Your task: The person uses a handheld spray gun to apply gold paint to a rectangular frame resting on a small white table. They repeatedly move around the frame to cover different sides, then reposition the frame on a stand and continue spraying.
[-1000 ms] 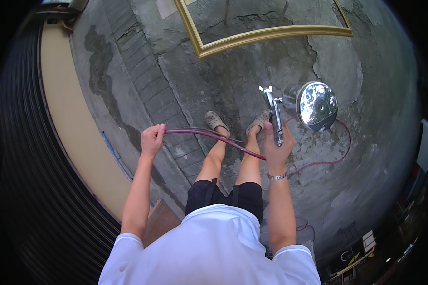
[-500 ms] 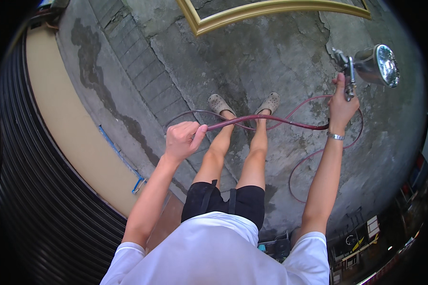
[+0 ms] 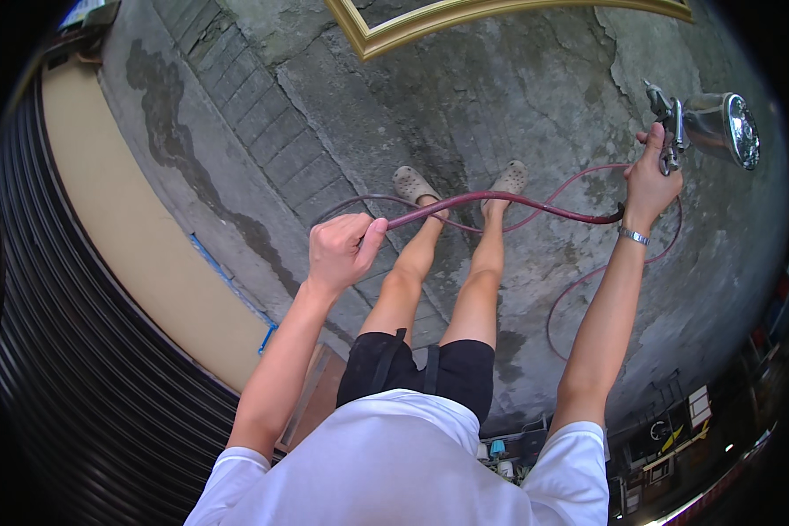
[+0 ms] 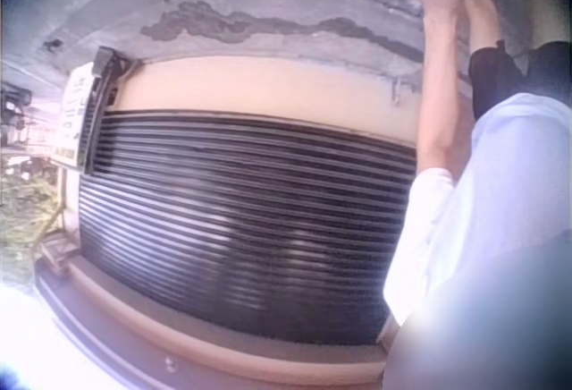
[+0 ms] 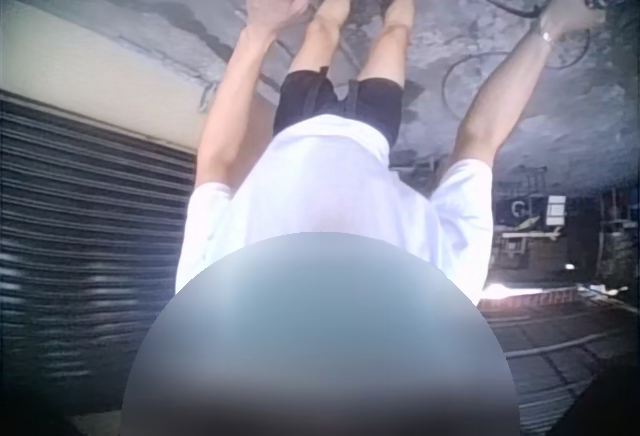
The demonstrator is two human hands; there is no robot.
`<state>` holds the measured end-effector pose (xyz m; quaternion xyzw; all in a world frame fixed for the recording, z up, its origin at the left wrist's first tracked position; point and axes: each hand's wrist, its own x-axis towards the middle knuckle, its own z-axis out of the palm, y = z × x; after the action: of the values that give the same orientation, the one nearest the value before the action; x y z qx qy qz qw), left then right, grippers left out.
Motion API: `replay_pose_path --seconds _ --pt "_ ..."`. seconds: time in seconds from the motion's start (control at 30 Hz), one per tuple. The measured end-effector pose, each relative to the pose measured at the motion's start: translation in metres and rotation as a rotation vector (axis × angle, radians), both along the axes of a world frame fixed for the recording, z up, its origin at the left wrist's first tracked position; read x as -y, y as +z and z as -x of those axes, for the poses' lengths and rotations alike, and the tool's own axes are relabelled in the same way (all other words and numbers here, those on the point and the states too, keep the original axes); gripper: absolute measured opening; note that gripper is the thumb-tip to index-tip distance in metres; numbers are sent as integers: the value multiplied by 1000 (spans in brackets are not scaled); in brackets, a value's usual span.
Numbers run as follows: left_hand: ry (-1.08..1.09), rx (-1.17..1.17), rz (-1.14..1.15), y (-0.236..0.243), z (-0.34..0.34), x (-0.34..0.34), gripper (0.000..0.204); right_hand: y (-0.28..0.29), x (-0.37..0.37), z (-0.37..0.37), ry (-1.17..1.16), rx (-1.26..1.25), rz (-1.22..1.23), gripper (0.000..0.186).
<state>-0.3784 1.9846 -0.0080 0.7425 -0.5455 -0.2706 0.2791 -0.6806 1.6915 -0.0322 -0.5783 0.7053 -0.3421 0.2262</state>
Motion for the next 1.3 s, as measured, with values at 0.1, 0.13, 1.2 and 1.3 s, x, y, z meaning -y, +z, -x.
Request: replay_pose_path --seconds 0.1,0.13,1.2,1.3 --pt "4 -11 8 -2 -2 0 36 -5 3 -2 -9 -23 12 48" --pt "3 -15 10 -3 -2 0 36 -7 5 -2 -34 -27 -19 47" --pt "461 163 -103 30 -107 -93 42 -80 -181 -189 491 380 -392 35" --pt "454 124 -79 27 -100 -87 42 -95 -142 -185 336 318 -368 38"
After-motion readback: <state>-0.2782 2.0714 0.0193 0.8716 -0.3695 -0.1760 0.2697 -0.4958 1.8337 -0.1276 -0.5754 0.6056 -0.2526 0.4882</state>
